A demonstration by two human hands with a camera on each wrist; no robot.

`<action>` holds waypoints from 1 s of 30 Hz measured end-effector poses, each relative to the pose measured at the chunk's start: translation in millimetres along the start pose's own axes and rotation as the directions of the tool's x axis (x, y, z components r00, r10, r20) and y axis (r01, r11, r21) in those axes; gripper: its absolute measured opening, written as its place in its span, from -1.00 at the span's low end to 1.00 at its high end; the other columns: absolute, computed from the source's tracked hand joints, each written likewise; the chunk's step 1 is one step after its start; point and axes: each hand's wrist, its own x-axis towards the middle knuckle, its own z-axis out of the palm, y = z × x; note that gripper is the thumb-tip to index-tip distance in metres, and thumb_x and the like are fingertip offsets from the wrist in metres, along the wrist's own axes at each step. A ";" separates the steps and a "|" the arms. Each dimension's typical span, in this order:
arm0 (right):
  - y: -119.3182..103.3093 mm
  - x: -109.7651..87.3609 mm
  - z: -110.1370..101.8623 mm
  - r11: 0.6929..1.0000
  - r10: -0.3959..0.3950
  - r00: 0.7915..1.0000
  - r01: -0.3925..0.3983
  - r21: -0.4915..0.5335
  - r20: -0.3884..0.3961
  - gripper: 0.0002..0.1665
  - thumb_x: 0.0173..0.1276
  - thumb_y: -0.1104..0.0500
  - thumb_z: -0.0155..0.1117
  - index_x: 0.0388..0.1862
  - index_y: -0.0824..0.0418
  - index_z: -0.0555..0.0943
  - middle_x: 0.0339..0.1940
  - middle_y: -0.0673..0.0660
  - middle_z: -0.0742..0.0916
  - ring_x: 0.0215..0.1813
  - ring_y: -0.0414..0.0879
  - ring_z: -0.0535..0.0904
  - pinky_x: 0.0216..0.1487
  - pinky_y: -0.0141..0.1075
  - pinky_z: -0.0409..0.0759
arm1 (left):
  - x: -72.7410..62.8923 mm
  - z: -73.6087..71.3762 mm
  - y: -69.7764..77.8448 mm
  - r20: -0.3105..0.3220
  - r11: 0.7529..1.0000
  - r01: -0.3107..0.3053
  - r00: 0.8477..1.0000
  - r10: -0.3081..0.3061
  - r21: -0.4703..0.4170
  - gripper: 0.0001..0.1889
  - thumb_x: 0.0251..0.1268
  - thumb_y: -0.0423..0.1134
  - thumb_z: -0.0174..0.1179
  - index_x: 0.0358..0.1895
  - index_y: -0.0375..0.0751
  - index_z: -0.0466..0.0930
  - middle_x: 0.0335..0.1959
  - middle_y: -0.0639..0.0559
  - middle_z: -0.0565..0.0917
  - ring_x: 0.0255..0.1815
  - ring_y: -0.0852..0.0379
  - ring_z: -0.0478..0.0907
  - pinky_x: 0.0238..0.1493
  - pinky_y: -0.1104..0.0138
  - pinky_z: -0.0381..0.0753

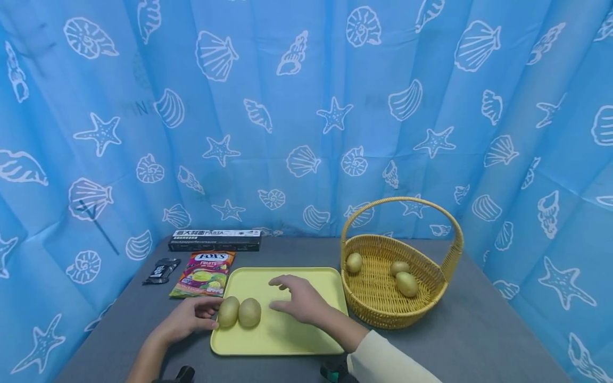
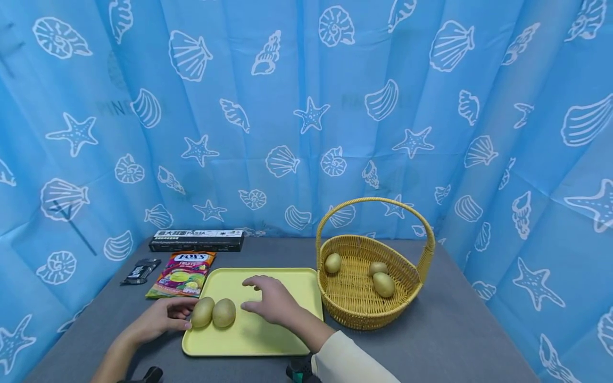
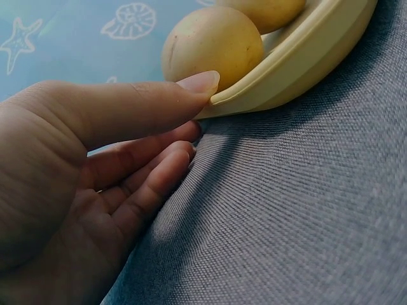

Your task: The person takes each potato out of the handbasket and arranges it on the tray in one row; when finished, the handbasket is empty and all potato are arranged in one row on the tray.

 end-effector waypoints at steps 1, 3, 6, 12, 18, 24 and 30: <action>0.9 -2.8 -6.8 1.000 -0.017 1.000 0.017 -0.003 -0.006 -0.51 0.29 0.06 0.39 0.17 0.13 0.59 0.11 0.03 0.66 0.10 0.00 0.57 0.06 -0.14 0.52 | -0.3 -0.2 -0.2 0.002 1.000 -0.005 1.000 0.005 0.000 -0.31 0.04 -0.18 0.46 0.23 -0.47 0.46 0.01 -0.16 0.62 -0.09 0.04 0.51 -0.12 0.34 0.54; 2.7 -8.6 -20.9 0.999 -0.050 0.999 0.049 -0.011 -0.019 -0.56 0.31 0.08 0.37 0.14 0.15 0.60 0.06 0.06 0.68 0.08 -0.01 0.58 0.06 -0.13 0.52 | -0.8 -0.4 -0.8 0.005 1.000 -0.013 1.000 0.013 0.000 -0.32 0.06 -0.20 0.45 0.23 -0.48 0.46 0.01 -0.17 0.62 -0.10 0.05 0.52 -0.12 0.34 0.54; 5.7 -17.0 -43.3 0.996 -0.089 0.995 0.088 -0.021 -0.040 -0.62 0.33 0.10 0.35 0.09 0.17 0.62 0.01 0.08 0.71 0.04 -0.01 0.60 0.06 -0.08 0.53 | -1.2 -0.8 -1.3 0.004 1.000 -0.020 1.000 0.020 0.001 -0.33 0.06 -0.21 0.45 0.23 -0.49 0.46 0.00 -0.17 0.62 -0.11 0.07 0.52 -0.13 0.34 0.54; 16.5 -28.4 -87.8 0.996 -0.080 0.994 0.077 -0.045 -0.069 -0.69 0.33 0.13 0.34 0.03 0.16 0.64 -0.05 0.08 0.72 0.01 -0.01 0.61 0.06 -0.02 0.52 | -1.1 -1.5 -2.8 -0.001 0.999 -0.030 1.000 0.030 -0.012 -0.33 0.06 -0.22 0.45 0.23 -0.50 0.45 0.00 -0.18 0.62 -0.11 0.04 0.52 -0.14 0.36 0.55; 28.5 -32.9 -132.0 0.991 -0.037 0.997 0.028 -0.131 -0.063 -0.73 0.34 0.14 0.32 -0.01 0.18 0.66 -0.12 0.07 0.72 -0.04 -0.01 0.62 0.01 -0.02 0.55 | -0.9 -1.5 -3.2 -0.001 0.999 -0.032 0.999 0.032 -0.015 -0.31 0.06 -0.23 0.46 0.24 -0.52 0.43 -0.02 -0.15 0.62 -0.12 0.04 0.52 -0.15 0.35 0.55; 47.4 -30.1 -168.7 0.990 0.039 0.999 -0.038 -0.134 0.006 -0.69 0.34 0.16 0.32 0.03 0.22 0.64 -0.10 0.09 0.72 -0.02 -0.01 0.62 0.01 -0.06 0.55 | -1.1 -0.9 -1.1 -0.004 1.000 -0.016 1.000 0.016 -0.007 -0.30 0.05 -0.21 0.46 0.24 -0.51 0.43 -0.02 -0.15 0.62 -0.12 0.06 0.52 -0.14 0.35 0.55; 79.6 -28.4 -185.5 0.995 0.078 0.991 -0.072 -0.066 0.104 -0.53 0.39 0.14 0.26 0.18 0.38 0.53 0.07 0.31 0.65 0.13 0.26 0.54 0.07 0.01 0.53 | -0.5 0.0 1.4 0.002 1.000 -0.008 1.000 0.008 -0.015 -0.30 0.05 -0.21 0.47 0.24 -0.51 0.43 -0.01 -0.16 0.62 -0.11 0.04 0.52 -0.13 0.34 0.55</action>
